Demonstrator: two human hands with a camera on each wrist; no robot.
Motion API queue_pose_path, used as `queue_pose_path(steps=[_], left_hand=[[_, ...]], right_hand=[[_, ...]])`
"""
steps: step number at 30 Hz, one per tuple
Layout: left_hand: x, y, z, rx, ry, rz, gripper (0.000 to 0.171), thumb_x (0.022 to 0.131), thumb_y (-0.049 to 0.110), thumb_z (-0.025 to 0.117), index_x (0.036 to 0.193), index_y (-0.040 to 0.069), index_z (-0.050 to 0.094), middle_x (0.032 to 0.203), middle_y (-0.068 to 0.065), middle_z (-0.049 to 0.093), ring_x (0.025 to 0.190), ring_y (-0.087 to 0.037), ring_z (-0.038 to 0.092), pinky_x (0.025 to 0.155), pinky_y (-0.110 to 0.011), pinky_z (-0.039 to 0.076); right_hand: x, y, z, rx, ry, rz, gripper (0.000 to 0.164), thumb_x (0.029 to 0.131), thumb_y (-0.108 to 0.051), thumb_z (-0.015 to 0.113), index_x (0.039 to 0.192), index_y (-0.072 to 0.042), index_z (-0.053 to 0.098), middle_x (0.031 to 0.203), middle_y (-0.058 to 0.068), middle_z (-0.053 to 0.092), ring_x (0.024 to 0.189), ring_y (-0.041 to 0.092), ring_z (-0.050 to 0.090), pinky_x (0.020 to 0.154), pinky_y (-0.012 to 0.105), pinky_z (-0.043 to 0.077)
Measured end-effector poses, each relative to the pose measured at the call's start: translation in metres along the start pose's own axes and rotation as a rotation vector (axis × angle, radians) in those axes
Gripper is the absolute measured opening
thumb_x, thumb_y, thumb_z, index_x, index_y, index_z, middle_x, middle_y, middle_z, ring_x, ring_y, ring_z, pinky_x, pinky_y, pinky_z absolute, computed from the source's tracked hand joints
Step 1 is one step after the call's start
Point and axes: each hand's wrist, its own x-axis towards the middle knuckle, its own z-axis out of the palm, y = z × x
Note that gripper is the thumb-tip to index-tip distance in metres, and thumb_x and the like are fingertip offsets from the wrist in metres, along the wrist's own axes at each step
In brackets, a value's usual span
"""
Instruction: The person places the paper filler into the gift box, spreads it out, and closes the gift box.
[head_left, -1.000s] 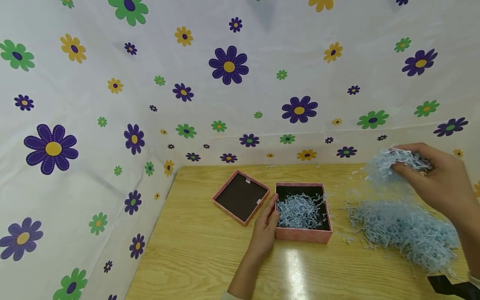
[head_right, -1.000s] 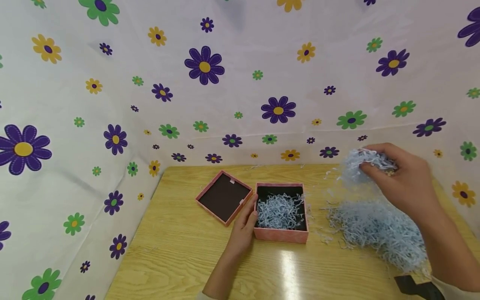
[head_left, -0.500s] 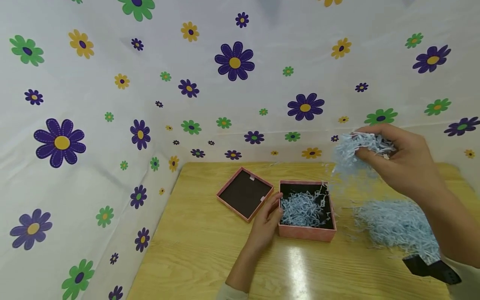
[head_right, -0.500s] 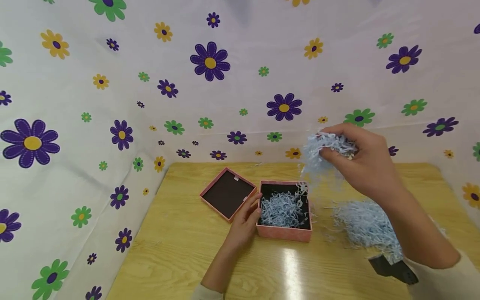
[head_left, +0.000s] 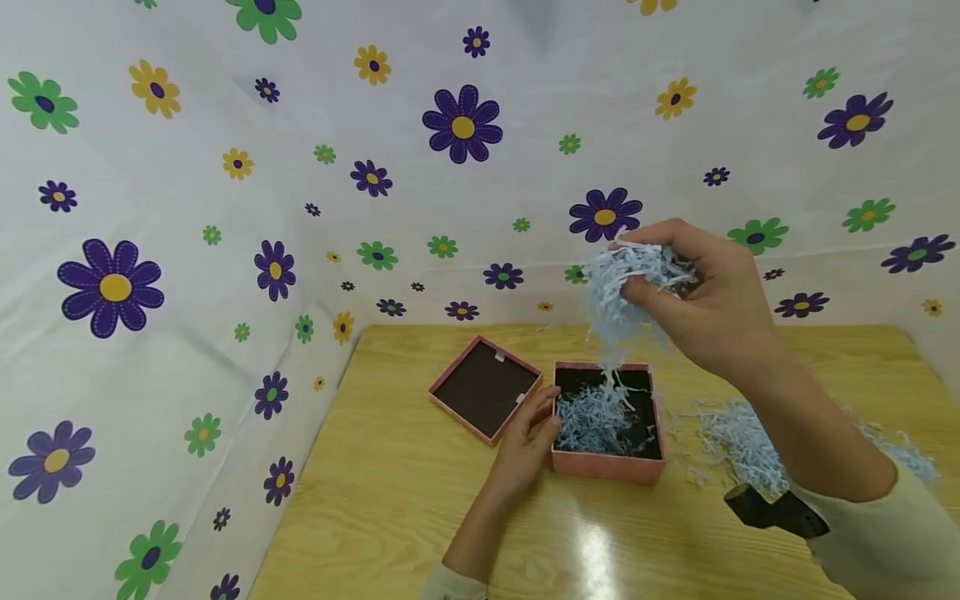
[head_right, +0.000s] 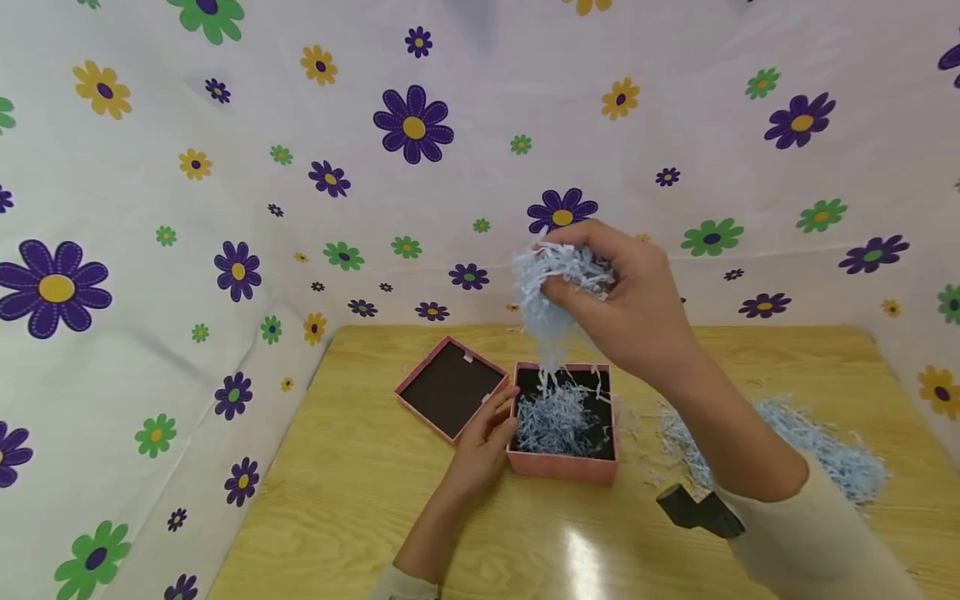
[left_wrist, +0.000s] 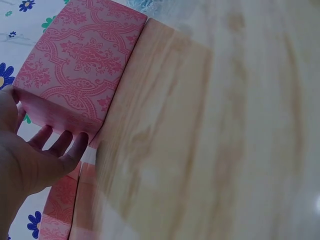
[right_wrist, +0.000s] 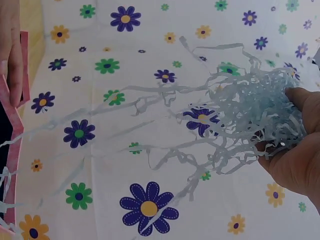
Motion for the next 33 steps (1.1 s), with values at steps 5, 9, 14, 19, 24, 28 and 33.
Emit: queue_pose_path(steps=[5,9,14,19,24,28,33], left_hand=[[0.0,-0.004,0.0,0.004,0.001,0.024,0.047,0.112,0.022,0.054,0.159,0.024,0.048,0.17,-0.001,0.036,0.151,-0.032,0.042,0.118,-0.055,0.041],[0.0,-0.006,0.0,0.006,0.01,0.034,0.047,0.112,0.02,0.055,0.159,0.021,0.048,0.169,0.0,0.037,0.15,-0.032,0.043,0.117,-0.054,0.042],[0.0,-0.006,0.0,0.003,0.017,0.036,0.047,0.112,0.02,0.055,0.159,0.024,0.049,0.168,0.001,0.039,0.149,-0.032,0.045,0.116,-0.053,0.043],[0.0,-0.007,-0.001,0.014,0.006,0.041,0.048,0.112,0.022,0.055,0.159,0.03,0.049,0.17,-0.002,0.035,0.15,-0.03,0.044,0.117,-0.054,0.042],[-0.001,-0.008,-0.002,0.022,0.003,0.044,0.048,0.112,0.02,0.055,0.159,0.028,0.049,0.169,0.001,0.037,0.149,-0.029,0.044,0.117,-0.054,0.042],[0.0,-0.008,-0.002,0.021,0.001,0.041,0.049,0.112,0.021,0.056,0.159,0.028,0.048,0.167,0.008,0.039,0.149,-0.028,0.044,0.116,-0.053,0.043],[0.0,-0.008,-0.003,0.023,0.004,0.041,0.049,0.112,0.021,0.056,0.16,0.027,0.048,0.166,0.01,0.039,0.148,-0.028,0.045,0.116,-0.053,0.043]], right_hand=[[-0.002,0.011,0.015,0.04,-0.039,0.004,0.033,0.091,0.016,0.072,0.121,0.001,0.073,0.111,-0.001,0.074,0.088,0.012,0.074,0.073,0.022,0.061],[-0.015,0.037,0.025,0.006,-0.087,0.053,0.032,0.094,0.009,0.073,0.123,-0.003,0.072,0.11,0.006,0.074,0.083,0.01,0.072,0.067,0.022,0.06],[-0.04,0.081,0.039,-0.073,-0.131,0.147,0.031,0.096,0.001,0.075,0.126,-0.006,0.072,0.118,0.011,0.074,0.082,0.013,0.068,0.063,0.021,0.056],[-0.07,0.125,0.051,-0.152,-0.153,0.208,0.033,0.095,-0.003,0.077,0.128,-0.005,0.071,0.126,0.015,0.073,0.109,0.03,0.069,0.086,0.03,0.056],[-0.095,0.152,0.062,-0.181,-0.233,0.241,0.038,0.095,-0.004,0.078,0.131,-0.002,0.068,0.131,0.018,0.07,0.124,0.041,0.064,0.099,0.06,0.053],[-0.105,0.157,0.065,-0.179,-0.357,0.271,0.047,0.096,-0.015,0.08,0.139,-0.004,0.063,0.137,0.019,0.065,0.125,0.043,0.063,0.1,0.062,0.053],[-0.106,0.152,0.058,-0.17,-0.418,0.309,0.062,0.092,-0.023,0.085,0.145,-0.006,0.058,0.142,0.02,0.061,0.129,0.044,0.06,0.104,0.061,0.051]])
